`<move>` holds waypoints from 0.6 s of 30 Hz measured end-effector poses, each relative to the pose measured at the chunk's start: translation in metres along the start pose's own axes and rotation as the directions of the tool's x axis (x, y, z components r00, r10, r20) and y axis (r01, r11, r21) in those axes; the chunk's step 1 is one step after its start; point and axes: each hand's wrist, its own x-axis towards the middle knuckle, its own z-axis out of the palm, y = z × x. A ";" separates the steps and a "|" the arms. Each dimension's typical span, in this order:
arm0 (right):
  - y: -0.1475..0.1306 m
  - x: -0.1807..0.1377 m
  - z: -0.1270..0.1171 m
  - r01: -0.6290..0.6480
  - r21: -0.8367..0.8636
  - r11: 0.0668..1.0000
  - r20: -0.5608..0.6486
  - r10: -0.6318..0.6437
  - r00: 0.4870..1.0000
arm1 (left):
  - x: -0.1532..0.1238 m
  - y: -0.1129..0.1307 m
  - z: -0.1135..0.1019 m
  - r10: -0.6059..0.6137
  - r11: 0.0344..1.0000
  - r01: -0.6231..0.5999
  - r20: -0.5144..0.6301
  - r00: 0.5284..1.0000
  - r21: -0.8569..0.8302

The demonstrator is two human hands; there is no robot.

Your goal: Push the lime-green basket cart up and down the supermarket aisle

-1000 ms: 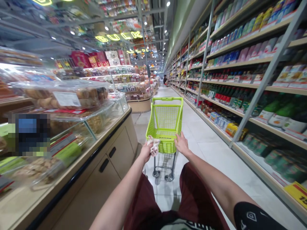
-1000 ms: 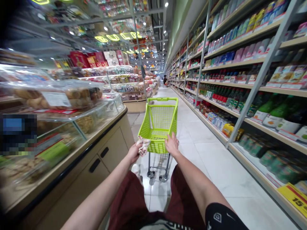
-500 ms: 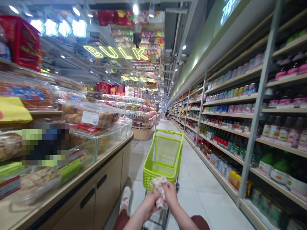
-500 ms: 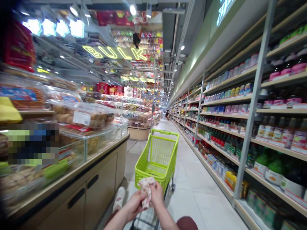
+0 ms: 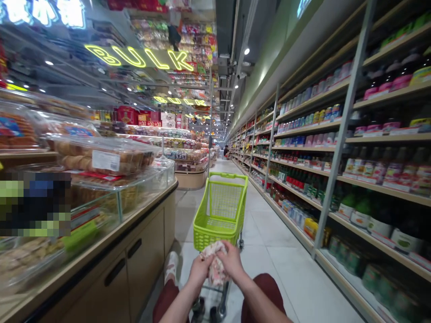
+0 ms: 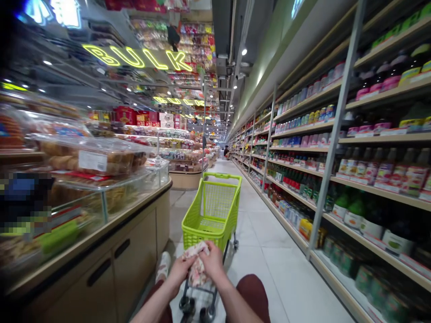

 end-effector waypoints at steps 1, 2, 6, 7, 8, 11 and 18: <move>-0.002 -0.003 0.001 0.016 -0.044 0.999 -0.016 -0.017 1.000 | -0.001 -0.001 -0.001 0.052 0.997 -0.050 -0.036 0.998 0.051; -0.004 -0.006 0.003 0.045 -0.101 0.994 -0.030 -0.048 0.998 | -0.002 -0.002 -0.001 0.097 0.991 -0.088 -0.077 0.992 0.103; -0.015 -0.020 0.010 0.226 -0.313 0.922 0.030 -0.228 0.973 | -0.007 -0.010 0.007 0.035 0.999 -0.037 -0.146 0.989 -0.011; -0.017 -0.023 0.011 0.261 -0.343 0.902 0.063 -0.255 0.965 | -0.008 -0.011 0.009 -0.036 0.992 0.021 -0.120 0.992 -0.124; -0.018 -0.026 0.012 0.285 -0.367 0.885 0.093 -0.270 0.958 | -0.010 -0.011 0.012 -0.106 0.967 0.082 -0.092 0.990 -0.241; -0.017 -0.034 0.010 0.348 -0.415 0.840 0.220 -0.279 0.935 | -0.015 -0.004 0.014 -0.227 0.830 0.182 -0.022 0.974 -0.527; 0.000 -0.052 0.010 0.392 -0.433 0.812 0.509 -0.139 0.850 | -0.016 -0.004 0.002 -0.208 0.773 0.175 0.018 0.978 -0.610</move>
